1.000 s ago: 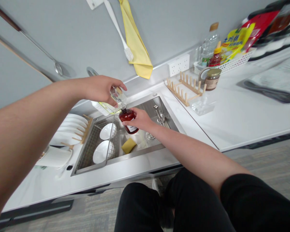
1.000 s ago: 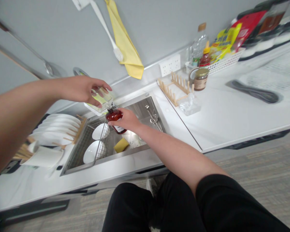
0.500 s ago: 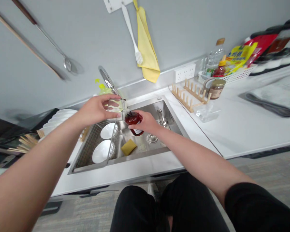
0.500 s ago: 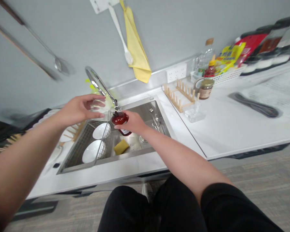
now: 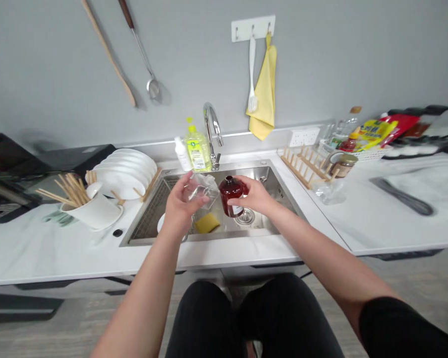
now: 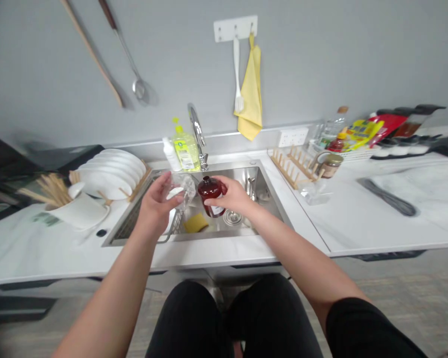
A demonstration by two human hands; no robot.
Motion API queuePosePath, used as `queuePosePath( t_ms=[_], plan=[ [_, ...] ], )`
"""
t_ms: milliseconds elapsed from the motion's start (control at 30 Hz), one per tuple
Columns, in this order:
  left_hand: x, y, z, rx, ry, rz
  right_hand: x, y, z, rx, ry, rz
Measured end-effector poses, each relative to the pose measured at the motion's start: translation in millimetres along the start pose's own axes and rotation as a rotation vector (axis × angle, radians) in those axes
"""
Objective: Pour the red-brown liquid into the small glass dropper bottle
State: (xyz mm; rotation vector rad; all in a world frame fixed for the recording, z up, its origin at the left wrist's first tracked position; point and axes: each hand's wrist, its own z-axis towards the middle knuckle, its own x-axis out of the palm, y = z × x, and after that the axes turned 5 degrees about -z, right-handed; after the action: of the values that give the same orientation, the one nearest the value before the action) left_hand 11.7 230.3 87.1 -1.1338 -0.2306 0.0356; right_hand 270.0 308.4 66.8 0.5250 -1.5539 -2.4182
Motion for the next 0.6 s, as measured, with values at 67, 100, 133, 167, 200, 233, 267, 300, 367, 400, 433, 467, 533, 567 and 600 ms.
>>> queuePosePath(
  t_ms=[67, 100, 133, 167, 200, 233, 267, 300, 367, 400, 433, 467, 533, 567, 600],
  plan=[
    [-9.3, 10, -21, 0.0, -0.038, -0.083, -2, 15, -10, -0.006, -0.034, 0.013],
    [-13.9, 15, -32, -0.003, -0.047, -0.108, -5, 22, -17, -0.009, -0.056, 0.019],
    [-18.2, 22, -41, -0.007, -0.054, -0.128, -9, 28, -25, -0.009, -0.075, 0.025],
    [-22.2, 28, -50, -0.011, -0.067, -0.149, -15, 34, -34, -0.003, -0.088, 0.03],
    [-25.7, 36, -58, -0.015, -0.088, -0.172, -22, 39, -44, 0.009, -0.092, 0.032],
    [-28.6, 43, -64, -0.02, -0.112, -0.194, -30, 43, -55, 0.026, -0.09, 0.03],
    [-30.9, 50, -69, -0.024, -0.136, -0.209, -38, 47, -66, 0.044, -0.085, 0.023],
    [-32.5, 56, -73, -0.031, -0.154, -0.217, -48, 49, -77, 0.061, -0.084, 0.009],
    [-34.4, 67, -78, -0.06, -0.159, -0.213, -68, 50, -98, 0.08, -0.116, -0.035],
    [-34.9, 72, -79, -0.077, -0.151, -0.209, -79, 49, -109, 0.091, -0.141, -0.064],
    [-35.2, 75, -80, -0.09, -0.141, -0.209, -90, 48, -119, 0.102, -0.172, -0.093],
    [-35.4, 77, -81, -0.097, -0.131, -0.212, -100, 45, -129, 0.114, -0.208, -0.122],
    [-35.6, 80, -81, -0.096, -0.113, -0.218, -122, 39, -147, 0.131, -0.285, -0.185],
    [-35.8, 81, -81, -0.095, -0.108, -0.221, -133, 35, -155, 0.13, -0.329, -0.224],
    [-35.9, 81, -81, -0.1, -0.103, -0.222, -143, 30, -163, 0.123, -0.376, -0.273]
  ],
)
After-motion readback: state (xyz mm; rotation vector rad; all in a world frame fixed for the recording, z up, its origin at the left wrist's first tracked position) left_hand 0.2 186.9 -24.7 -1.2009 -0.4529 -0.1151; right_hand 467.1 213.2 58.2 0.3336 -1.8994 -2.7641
